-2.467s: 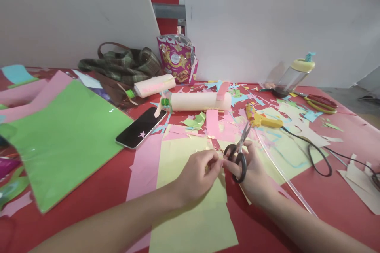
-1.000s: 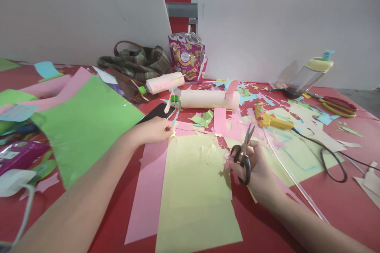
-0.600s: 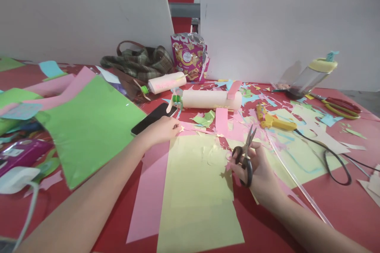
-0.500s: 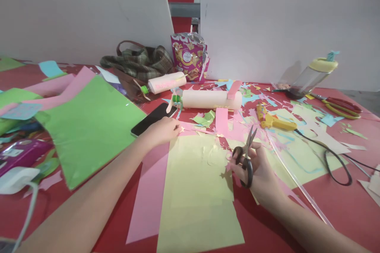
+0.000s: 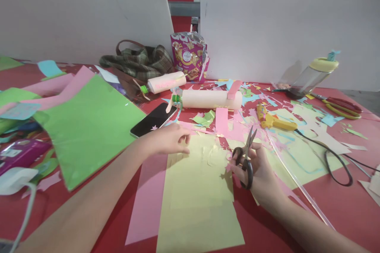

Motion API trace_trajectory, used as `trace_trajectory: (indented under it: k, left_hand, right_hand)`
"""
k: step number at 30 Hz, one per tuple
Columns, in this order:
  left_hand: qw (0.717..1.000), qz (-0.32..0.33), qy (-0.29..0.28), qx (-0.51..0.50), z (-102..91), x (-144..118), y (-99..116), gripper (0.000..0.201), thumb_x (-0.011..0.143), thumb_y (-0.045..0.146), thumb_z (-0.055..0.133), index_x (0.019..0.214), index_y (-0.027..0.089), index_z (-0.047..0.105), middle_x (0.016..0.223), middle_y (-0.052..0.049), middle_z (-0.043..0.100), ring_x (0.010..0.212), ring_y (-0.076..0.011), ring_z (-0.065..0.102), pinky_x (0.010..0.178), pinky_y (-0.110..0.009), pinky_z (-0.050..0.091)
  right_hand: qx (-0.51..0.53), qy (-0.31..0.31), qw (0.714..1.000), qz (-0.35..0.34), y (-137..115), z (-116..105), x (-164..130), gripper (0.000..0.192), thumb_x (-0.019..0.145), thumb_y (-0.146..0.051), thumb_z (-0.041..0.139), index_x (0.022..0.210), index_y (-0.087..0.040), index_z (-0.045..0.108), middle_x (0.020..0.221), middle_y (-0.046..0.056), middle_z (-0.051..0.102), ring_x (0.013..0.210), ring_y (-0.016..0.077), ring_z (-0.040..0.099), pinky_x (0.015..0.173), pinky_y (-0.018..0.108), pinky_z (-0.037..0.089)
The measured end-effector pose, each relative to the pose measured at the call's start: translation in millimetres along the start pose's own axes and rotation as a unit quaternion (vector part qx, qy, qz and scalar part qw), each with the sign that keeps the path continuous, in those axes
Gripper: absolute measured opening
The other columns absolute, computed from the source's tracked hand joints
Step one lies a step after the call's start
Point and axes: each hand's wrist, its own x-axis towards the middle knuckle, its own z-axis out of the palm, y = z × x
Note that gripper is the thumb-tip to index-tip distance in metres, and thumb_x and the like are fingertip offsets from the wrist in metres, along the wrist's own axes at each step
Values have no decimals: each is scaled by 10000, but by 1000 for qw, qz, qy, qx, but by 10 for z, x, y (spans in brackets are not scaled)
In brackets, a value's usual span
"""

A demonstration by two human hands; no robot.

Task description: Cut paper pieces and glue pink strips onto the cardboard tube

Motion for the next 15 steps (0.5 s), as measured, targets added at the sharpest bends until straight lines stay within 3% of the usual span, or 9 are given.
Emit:
trace_trajectory:
  k: [5, 15]
  left_hand:
    - [998, 53, -26, -3, 98, -24, 108, 390, 488, 400, 649, 774, 199, 476, 856, -1, 504, 752, -158, 469, 542, -213, 299]
    - [999, 32, -39, 15, 186, -33, 203, 267, 537, 274, 643, 653, 175, 423, 729, 8, 465, 633, -127, 436, 482, -222, 248]
  right_hand:
    - [1, 10, 1000, -6, 47, -9, 19, 336, 658, -221, 605, 821, -261, 315, 776, -28, 468, 642, 122, 519, 544, 277, 461]
    - [5, -2, 1000, -2, -4, -4, 0, 313, 683, -180, 572, 815, -265, 302, 790, -33, 464, 653, 118, 514, 549, 267, 444]
